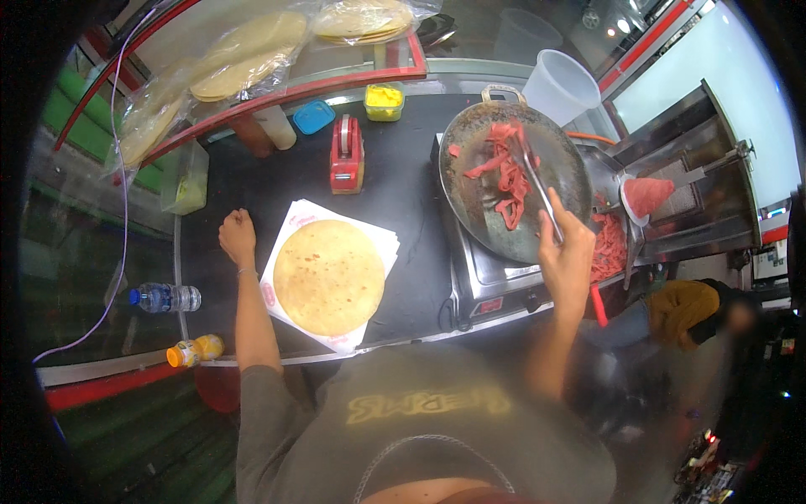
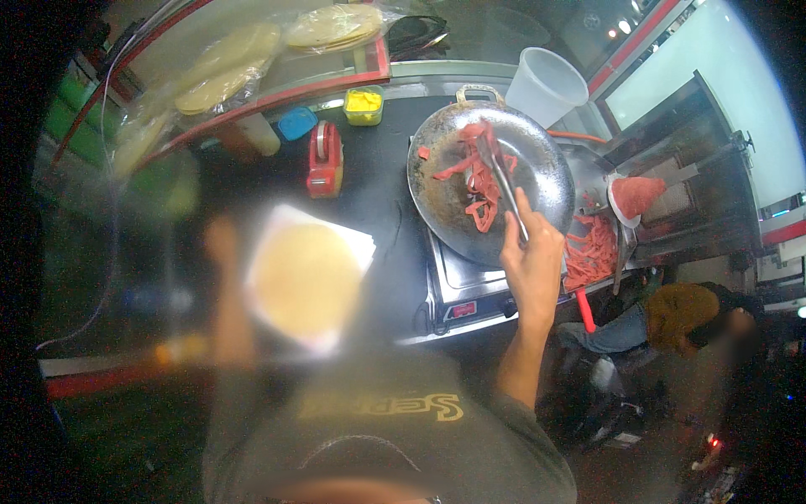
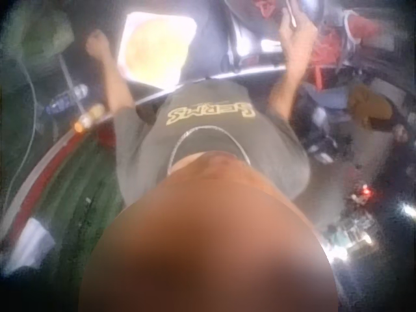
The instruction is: The person cooks a tortilla on a flat griddle, then places it on a paper wrapper. They add shredded lettuce, cooked red meat, and sauces to assemble a taco.
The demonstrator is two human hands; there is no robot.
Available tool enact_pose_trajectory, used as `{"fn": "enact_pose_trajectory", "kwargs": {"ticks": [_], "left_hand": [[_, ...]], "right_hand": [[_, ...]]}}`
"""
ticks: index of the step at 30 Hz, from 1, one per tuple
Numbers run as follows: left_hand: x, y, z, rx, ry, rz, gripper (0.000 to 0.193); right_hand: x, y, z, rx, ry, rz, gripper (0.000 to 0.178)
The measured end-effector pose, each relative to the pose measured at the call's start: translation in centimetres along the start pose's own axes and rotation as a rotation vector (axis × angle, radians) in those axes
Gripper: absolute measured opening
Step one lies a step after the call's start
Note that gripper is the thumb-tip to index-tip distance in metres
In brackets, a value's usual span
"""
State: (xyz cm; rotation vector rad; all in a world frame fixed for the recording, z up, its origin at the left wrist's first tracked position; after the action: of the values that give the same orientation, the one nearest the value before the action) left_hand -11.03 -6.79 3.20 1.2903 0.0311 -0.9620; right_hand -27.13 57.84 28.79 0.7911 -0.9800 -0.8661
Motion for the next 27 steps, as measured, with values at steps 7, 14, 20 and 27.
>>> {"fn": "enact_pose_trajectory", "kwargs": {"ticks": [7, 14, 20, 27], "left_hand": [[-0.2, 0.1, 0.0, -0.045, -0.086, -0.020, 0.039], [0.5, -0.6, 0.1, -0.018, -0.066, 0.011, 0.041], [0.5, -0.9, 0.1, -0.015, -0.084, 0.054, 0.043], [0.8, -0.6, 0.0, -0.054, -0.100, -0.011, 0.041]], "right_hand": [[0.5, -0.6, 1.0, 0.008, 0.004, -0.024, 0.043], [3.8, -1.1, 0.2, 0.070, 0.113, 0.040, 0.045], [3.1, 0.1, -0.1, -0.003, 0.138, 0.093, 0.042], [-0.8, -0.1, 0.3, -0.060, -0.084, 0.053, 0.043]]}}
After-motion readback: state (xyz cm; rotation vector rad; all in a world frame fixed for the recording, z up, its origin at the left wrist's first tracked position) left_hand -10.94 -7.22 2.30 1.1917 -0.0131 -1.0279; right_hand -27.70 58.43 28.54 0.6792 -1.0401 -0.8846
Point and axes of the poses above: each hand's wrist, its own z-axis towards the middle knuckle, its own y-axis out of the back of the hand, x = y × z, the point moved 6 cm from there along z, towards the middle knuckle, and after that the axes turned 11 degrees about -z, right-handed, at the moved point
